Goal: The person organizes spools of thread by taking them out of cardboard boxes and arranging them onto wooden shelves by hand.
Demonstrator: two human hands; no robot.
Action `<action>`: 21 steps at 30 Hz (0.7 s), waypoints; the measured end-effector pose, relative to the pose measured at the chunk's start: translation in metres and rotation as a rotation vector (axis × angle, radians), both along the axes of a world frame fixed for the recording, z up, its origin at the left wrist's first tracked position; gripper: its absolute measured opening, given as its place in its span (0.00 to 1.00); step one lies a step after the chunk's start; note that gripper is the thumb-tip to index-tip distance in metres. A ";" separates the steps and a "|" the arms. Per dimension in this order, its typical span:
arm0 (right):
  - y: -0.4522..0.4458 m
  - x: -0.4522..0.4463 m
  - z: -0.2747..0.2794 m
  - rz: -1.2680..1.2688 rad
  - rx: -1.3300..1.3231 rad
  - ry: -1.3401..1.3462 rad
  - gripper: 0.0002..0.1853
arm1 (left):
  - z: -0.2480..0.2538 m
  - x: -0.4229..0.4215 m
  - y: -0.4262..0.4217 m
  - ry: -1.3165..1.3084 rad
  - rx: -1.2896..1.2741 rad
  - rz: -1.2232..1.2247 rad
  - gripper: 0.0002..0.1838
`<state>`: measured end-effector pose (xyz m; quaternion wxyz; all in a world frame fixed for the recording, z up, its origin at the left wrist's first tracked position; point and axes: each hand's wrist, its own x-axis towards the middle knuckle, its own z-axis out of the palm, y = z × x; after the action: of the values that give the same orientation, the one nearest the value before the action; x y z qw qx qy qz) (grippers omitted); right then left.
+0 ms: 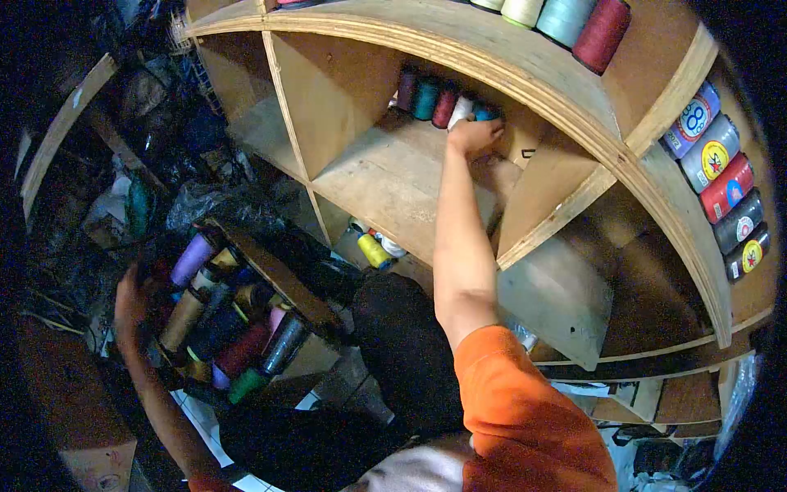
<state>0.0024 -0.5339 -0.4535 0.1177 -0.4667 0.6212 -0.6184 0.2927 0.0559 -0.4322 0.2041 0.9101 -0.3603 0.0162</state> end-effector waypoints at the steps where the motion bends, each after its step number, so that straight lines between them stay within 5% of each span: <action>1: 0.000 0.000 -0.002 -0.004 -0.007 -0.005 0.31 | 0.001 0.005 0.006 -0.023 -0.065 -0.015 0.25; 6: 0.077 0.007 0.031 0.039 -0.031 0.217 0.35 | 0.061 -0.032 -0.009 -0.283 -0.240 -0.065 0.24; 10: 0.158 0.031 0.037 0.663 -0.463 0.269 0.25 | 0.104 -0.090 -0.062 -0.191 -0.448 -0.230 0.23; 12: 0.188 0.039 0.038 1.351 -0.203 0.068 0.18 | 0.106 -0.109 -0.089 -0.154 -0.547 -0.322 0.22; 13: 0.221 0.030 0.064 1.598 0.159 0.000 0.20 | 0.102 -0.118 -0.102 -0.059 -0.642 -0.335 0.22; 15: 0.251 0.026 0.070 1.971 0.415 -0.409 0.27 | 0.102 -0.148 -0.122 0.341 -0.803 -0.351 0.23; 17: 0.265 0.017 0.079 2.089 0.530 -0.535 0.25 | 0.091 -0.162 -0.139 0.421 -0.938 -0.440 0.25; 21: 0.249 0.007 0.070 1.776 0.360 -0.790 0.18 | 0.071 -0.163 -0.151 0.496 -0.860 -0.574 0.27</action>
<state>0.0091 -0.2852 -0.3839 0.8070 -0.4985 0.0466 -0.3131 0.1298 -0.0953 -0.3612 0.6307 0.5875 -0.4952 -0.1088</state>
